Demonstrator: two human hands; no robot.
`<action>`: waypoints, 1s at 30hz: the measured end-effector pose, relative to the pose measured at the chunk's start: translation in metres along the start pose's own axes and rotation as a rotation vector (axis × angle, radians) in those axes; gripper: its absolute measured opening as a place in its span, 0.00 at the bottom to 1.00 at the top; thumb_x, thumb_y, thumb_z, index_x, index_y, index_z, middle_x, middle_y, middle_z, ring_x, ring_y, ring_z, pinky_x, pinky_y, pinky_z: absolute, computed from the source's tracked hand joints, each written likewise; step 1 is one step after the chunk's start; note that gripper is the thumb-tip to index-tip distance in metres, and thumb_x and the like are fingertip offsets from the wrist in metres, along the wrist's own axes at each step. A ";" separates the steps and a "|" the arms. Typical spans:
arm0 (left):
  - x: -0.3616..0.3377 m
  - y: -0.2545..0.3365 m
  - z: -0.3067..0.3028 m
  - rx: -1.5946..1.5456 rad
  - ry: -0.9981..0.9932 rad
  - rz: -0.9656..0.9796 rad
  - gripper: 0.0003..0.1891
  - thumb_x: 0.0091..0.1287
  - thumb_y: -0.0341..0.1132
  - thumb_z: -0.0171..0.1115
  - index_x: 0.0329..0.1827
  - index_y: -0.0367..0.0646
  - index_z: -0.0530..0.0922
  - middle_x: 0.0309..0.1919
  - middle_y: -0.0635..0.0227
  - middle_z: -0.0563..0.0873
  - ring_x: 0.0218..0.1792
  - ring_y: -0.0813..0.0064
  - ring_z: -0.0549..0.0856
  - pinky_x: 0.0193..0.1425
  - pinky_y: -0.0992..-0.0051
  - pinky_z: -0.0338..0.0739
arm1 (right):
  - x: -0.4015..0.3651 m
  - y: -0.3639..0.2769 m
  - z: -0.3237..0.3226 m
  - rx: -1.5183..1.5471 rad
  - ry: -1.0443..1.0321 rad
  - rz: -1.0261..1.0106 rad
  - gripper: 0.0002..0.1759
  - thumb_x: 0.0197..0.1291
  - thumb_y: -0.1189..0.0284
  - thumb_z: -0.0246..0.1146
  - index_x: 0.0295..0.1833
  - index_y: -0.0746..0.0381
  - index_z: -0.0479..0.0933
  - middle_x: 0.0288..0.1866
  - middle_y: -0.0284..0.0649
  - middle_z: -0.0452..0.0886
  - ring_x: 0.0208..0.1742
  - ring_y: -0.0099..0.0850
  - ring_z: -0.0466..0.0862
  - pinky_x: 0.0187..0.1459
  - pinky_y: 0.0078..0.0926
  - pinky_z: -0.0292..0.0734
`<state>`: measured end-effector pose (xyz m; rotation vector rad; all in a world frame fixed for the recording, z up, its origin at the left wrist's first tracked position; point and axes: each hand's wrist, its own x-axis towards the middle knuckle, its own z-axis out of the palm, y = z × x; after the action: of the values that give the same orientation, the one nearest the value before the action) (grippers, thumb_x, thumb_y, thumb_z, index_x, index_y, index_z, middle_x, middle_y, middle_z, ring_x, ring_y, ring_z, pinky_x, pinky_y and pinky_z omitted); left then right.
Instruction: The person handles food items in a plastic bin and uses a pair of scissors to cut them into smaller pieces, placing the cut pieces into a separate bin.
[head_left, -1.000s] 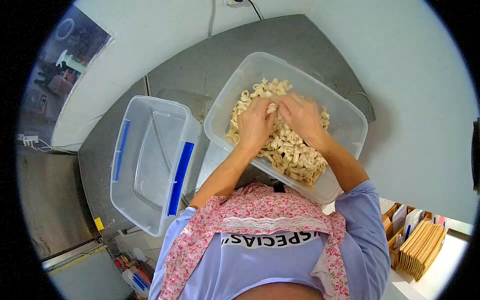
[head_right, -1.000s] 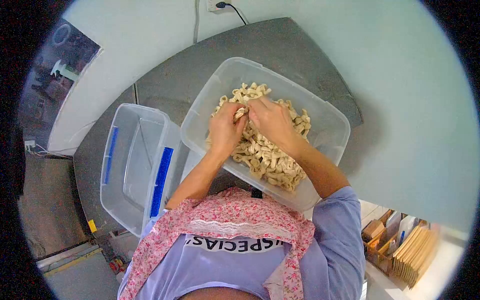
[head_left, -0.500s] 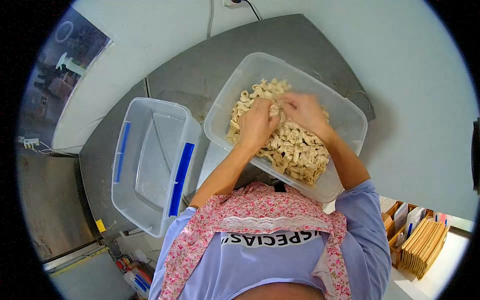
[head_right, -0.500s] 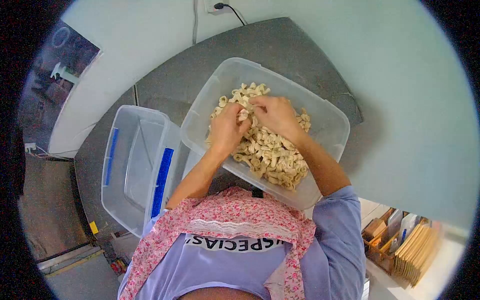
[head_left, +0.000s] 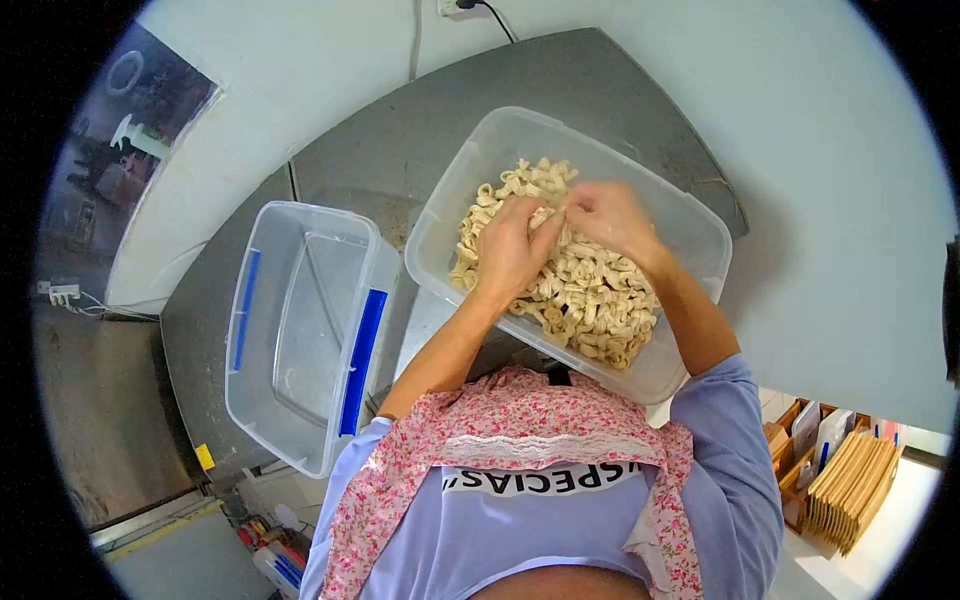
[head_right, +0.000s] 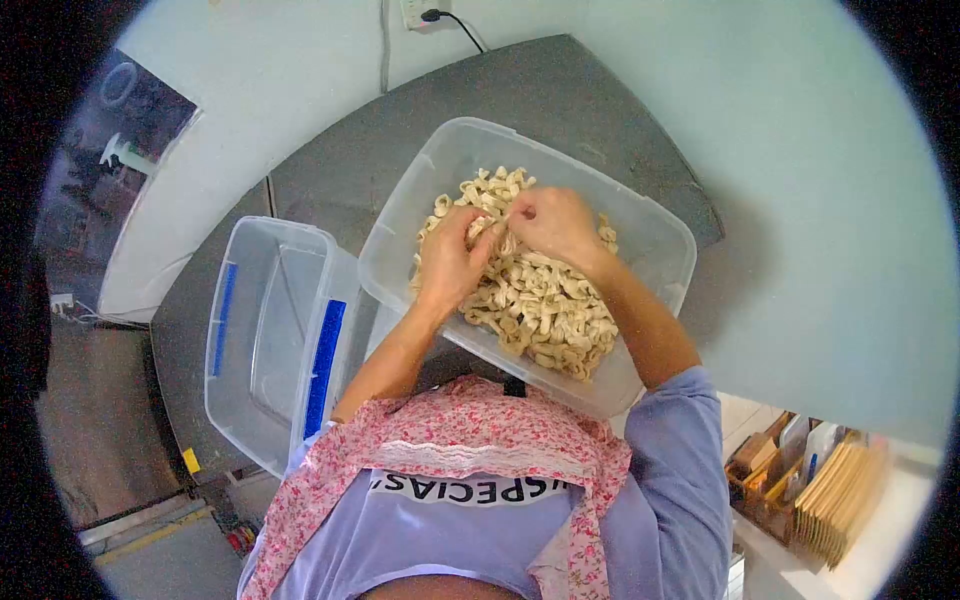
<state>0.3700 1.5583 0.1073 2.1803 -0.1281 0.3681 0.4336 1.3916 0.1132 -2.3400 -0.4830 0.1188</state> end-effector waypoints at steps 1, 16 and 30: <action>-0.001 -0.001 -0.001 0.043 -0.016 0.016 0.11 0.60 0.36 0.66 0.42 0.41 0.79 0.36 0.59 0.81 0.35 0.55 0.82 0.38 0.62 0.75 | -0.002 -0.004 0.001 -0.032 0.005 -0.012 0.11 0.47 0.65 0.61 0.34 0.57 0.84 0.28 0.45 0.84 0.31 0.44 0.85 0.36 0.40 0.78; 0.000 -0.002 -0.001 -0.595 0.121 -0.150 0.05 0.64 0.31 0.64 0.40 0.45 0.77 0.30 0.73 0.81 0.26 0.83 0.78 0.24 0.80 0.70 | 0.002 -0.007 -0.015 0.508 -0.398 0.298 0.09 0.56 0.71 0.60 0.38 0.63 0.81 0.29 0.36 0.81 0.28 0.21 0.78 0.30 0.20 0.73; 0.018 0.014 -0.068 -0.954 -0.082 -0.040 0.09 0.74 0.36 0.52 0.50 0.42 0.73 0.31 0.73 0.78 0.35 0.82 0.78 0.44 0.80 0.75 | 0.016 0.026 0.037 -0.403 -0.032 -0.042 0.13 0.56 0.75 0.56 0.48 0.60 0.77 0.46 0.48 0.82 0.50 0.45 0.81 0.46 0.47 0.75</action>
<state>0.3695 1.6053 0.1618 1.2496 -0.2459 0.1393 0.4479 1.4046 0.0689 -2.7213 -0.6181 0.0415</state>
